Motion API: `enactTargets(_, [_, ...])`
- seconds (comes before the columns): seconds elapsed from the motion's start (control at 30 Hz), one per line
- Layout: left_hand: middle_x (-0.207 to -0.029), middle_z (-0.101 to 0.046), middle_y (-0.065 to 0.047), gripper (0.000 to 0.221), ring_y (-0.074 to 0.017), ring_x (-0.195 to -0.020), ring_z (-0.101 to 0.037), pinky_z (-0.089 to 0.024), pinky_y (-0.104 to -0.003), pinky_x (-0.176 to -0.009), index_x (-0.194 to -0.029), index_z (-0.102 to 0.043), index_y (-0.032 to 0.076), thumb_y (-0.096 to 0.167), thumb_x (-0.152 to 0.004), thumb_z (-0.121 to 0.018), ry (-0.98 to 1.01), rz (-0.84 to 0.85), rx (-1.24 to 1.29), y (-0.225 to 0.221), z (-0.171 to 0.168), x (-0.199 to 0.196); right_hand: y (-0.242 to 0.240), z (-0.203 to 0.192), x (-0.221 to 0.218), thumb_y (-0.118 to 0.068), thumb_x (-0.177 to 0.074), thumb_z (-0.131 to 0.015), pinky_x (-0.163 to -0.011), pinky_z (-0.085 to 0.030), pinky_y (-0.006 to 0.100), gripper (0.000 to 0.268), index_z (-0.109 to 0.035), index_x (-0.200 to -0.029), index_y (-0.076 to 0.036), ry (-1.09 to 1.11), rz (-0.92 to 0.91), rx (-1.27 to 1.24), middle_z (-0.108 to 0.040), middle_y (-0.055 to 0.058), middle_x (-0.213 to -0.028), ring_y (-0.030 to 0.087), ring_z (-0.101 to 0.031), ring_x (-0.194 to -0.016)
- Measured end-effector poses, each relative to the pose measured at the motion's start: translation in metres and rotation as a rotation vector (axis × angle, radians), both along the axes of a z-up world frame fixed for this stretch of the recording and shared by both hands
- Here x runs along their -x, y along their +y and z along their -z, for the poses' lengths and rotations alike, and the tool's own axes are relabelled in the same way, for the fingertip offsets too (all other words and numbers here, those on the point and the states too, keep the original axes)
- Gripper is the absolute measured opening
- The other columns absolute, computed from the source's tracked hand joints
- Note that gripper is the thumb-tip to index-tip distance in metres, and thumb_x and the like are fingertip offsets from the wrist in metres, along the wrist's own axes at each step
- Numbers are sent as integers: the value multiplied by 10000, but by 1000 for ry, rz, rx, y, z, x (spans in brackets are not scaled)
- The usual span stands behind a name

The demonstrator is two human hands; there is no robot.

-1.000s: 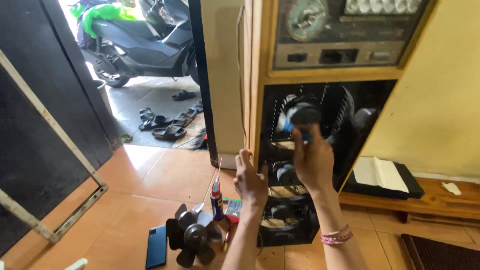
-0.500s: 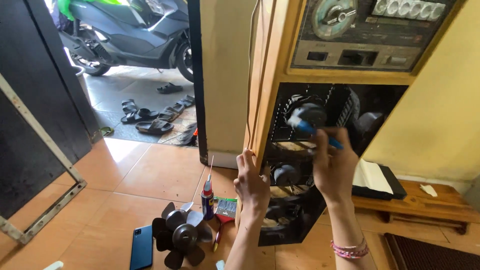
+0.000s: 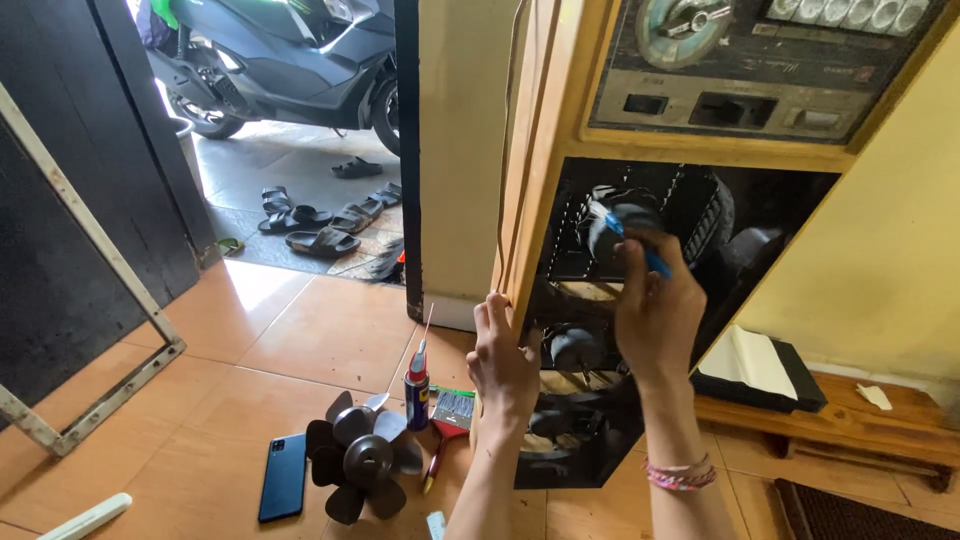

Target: Using a small brush to remove dust and debris from the internal components, including the motor and fan, of an electronic device.

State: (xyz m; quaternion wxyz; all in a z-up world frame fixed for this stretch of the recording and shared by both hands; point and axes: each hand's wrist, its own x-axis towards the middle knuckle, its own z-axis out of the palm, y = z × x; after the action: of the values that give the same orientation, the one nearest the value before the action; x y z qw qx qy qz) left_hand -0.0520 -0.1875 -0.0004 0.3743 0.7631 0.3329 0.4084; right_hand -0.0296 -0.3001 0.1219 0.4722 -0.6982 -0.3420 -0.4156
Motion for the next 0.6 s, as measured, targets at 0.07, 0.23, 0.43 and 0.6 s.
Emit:
enactTargets(0.07, [-1174,-540,14,499,-544,-764,-688,-602,-631,-746,-1195,-449,237,225,-809,-765,0,3,1,1,-5,2,-5,-5,-19,-113,-1101,-616,-651,-540,441,103,-705,-1132,-154,-36,60,-23,-747,110,-844,362,-713,-744])
enactTargets(0.23, [-1176,-544,13,487,-533,-770,-695,-609,-622,-744,-1206,-449,235,225,-828,-755,-16,23,8,3,-4,5,-19,-23,-20,-176,-1164,-582,-782,-549,425,95,-676,-1153,-175,-90,146,-103,-744,24,-884,301,-726,-851])
enactTargets(0.43, [-1175,-538,-2,448,-539,-798,-694,-610,-625,-757,-1171,-445,215,180,-837,-742,-10,54,14,4,-10,15,-19,-37,-36,-173,-1097,-622,-696,-530,449,91,-712,-1109,-181,-51,38,172,-747,53,-803,356,-714,-777])
enactTargets(0.6, [-1136,-546,-3,458,-504,-823,-712,-620,-597,-752,-1174,-461,218,190,-834,-768,-25,55,29,7,-8,12,-6,-43,-53,-277,-1071,-643,-676,-511,512,185,-718,-1041,-111,-39,-11,270,-662,113,-654,410,-675,-699])
